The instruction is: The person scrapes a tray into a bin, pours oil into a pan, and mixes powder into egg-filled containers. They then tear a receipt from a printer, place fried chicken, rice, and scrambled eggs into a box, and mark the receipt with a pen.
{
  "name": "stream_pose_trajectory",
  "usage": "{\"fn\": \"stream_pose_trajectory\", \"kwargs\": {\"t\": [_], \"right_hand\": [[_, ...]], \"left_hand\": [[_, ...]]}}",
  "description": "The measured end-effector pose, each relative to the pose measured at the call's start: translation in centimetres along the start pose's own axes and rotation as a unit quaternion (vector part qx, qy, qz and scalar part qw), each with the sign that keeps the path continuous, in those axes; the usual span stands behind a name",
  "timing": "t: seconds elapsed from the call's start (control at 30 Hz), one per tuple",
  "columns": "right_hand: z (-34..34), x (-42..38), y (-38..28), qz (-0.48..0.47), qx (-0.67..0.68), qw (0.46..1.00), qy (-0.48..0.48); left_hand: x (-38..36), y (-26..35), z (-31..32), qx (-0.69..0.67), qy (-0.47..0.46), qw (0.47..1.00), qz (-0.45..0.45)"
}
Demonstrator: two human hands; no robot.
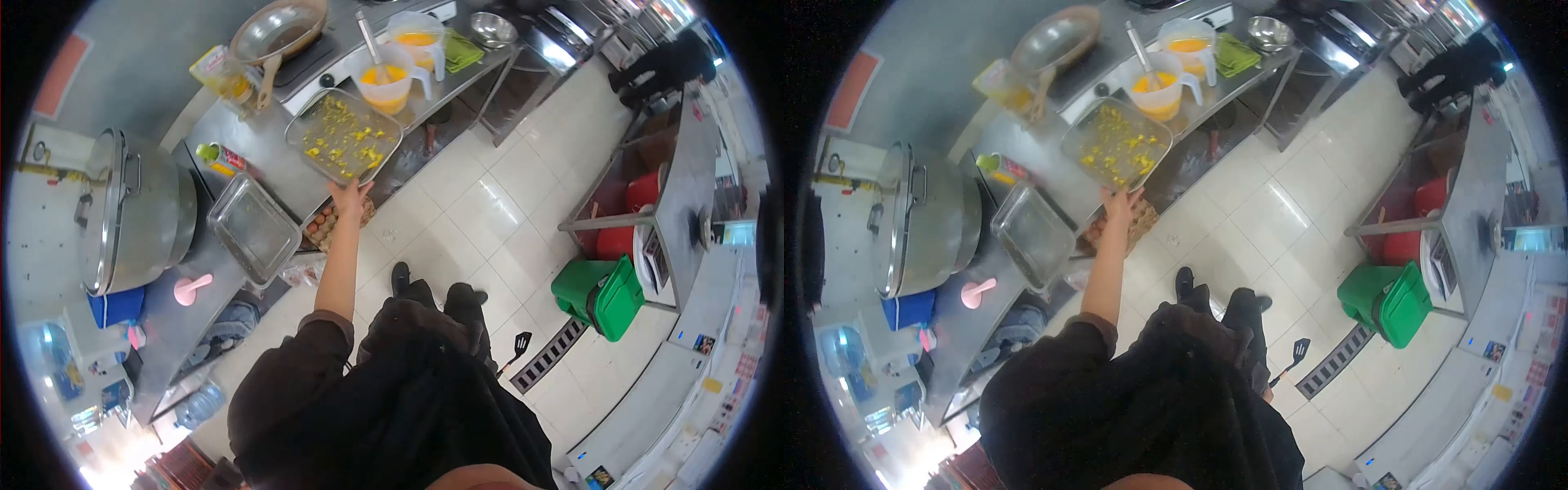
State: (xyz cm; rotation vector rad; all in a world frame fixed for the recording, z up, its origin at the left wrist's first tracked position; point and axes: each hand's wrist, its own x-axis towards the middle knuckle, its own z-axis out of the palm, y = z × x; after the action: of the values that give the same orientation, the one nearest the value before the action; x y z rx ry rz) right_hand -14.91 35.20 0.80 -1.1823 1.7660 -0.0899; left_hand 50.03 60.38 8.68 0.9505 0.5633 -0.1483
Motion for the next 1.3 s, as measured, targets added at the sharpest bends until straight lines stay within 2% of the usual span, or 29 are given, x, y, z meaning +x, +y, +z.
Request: {"fn": "stream_pose_trajectory", "kwargs": {"t": [0.07, 0.13, 0.2, 0.23, 0.3, 0.33, 0.37, 0.4, 0.47, 0.53, 0.6, 0.67, 0.7, 0.8, 0.9, 1.03, 1.07, 1.13, 1.27, 1.3], "right_hand": [[0.5, 0.3, 1.2, -0.004, 0.033, 0.999, 0.011], [0.5, 1.0, 1.6, -0.016, 0.070, 0.997, 0.019], [-0.6, 2.1, 1.3, -0.023, 0.110, 0.994, 0.009], [-1.7, 2.8, 0.4, -0.025, 0.130, 0.991, -0.005], [-4.2, 4.6, -1.5, -0.031, 0.187, 0.981, -0.052], [-5.9, 4.5, -4.8, -0.036, 0.177, 0.982, -0.056], [-7.4, 5.6, -6.5, -0.083, 0.249, 0.963, -0.059], [-9.3, 5.5, -9.8, -0.144, 0.262, 0.951, -0.072], [-13.5, 2.7, -17.5, -0.293, 0.189, 0.937, -0.024], [-17.9, -0.9, -24.7, -0.395, 0.121, 0.910, 0.014], [-21.7, -3.8, -29.8, -0.488, 0.079, 0.868, 0.048], [-24.0, -4.9, -33.4, -0.561, 0.002, 0.815, 0.142], [-24.7, -4.9, -34.6, -0.550, -0.015, 0.817, 0.172], [-25.5, -1.2, -36.7, -0.523, -0.002, 0.819, 0.237], [-27.2, 4.0, -36.8, -0.485, 0.020, 0.819, 0.304], [-30.8, 10.6, -35.3, -0.408, 0.001, 0.831, 0.378], [-31.9, 11.9, -34.2, -0.391, 0.005, 0.835, 0.388], [-34.5, 13.9, -33.8, -0.321, -0.064, 0.879, 0.348], [-38.5, 15.9, -34.9, -0.255, -0.090, 0.902, 0.336], [-39.7, 16.7, -36.1, -0.278, -0.052, 0.893, 0.350]], "left_hand": [[-0.8, -1.9, -1.5, -0.009, 0.042, 0.996, 0.078], [-4.3, -3.6, -4.0, 0.024, 0.009, 0.997, 0.073], [-10.2, -5.9, -4.0, 0.106, 0.037, 0.986, 0.125], [-13.8, -6.3, -3.0, 0.106, 0.031, 0.986, 0.123], [-20.9, -7.2, -0.8, 0.068, -0.050, 0.983, 0.162], [-22.3, -8.8, -0.4, 0.070, -0.056, 0.984, 0.154], [-23.6, -10.3, 0.0, 0.105, -0.107, 0.974, 0.168], [-25.0, -12.0, 1.0, 0.137, -0.162, 0.960, 0.183], [-29.1, -15.0, 5.6, 0.185, -0.207, 0.941, 0.195], [-33.2, -19.0, 11.9, 0.219, -0.268, 0.913, 0.216], [-37.9, -23.3, 16.7, 0.196, -0.342, 0.908, 0.138], [-43.2, -27.2, 21.8, 0.202, -0.379, 0.899, 0.084], [-45.8, -29.3, 24.0, 0.202, -0.389, 0.898, 0.039], [-51.6, -35.1, 28.9, 0.227, -0.424, 0.877, -0.001], [-56.1, -40.3, 33.5, 0.266, -0.479, 0.835, 0.033], [-60.1, -47.7, 39.0, 0.280, -0.548, 0.788, -0.010], [-60.7, -49.7, 40.0, 0.290, -0.560, 0.776, -0.019], [-61.9, -53.5, 43.2, 0.258, -0.581, 0.766, -0.099], [-62.9, -59.0, 46.7, 0.309, -0.564, 0.751, -0.149], [-63.4, -59.7, 47.6, 0.301, -0.568, 0.746, -0.175]]}}
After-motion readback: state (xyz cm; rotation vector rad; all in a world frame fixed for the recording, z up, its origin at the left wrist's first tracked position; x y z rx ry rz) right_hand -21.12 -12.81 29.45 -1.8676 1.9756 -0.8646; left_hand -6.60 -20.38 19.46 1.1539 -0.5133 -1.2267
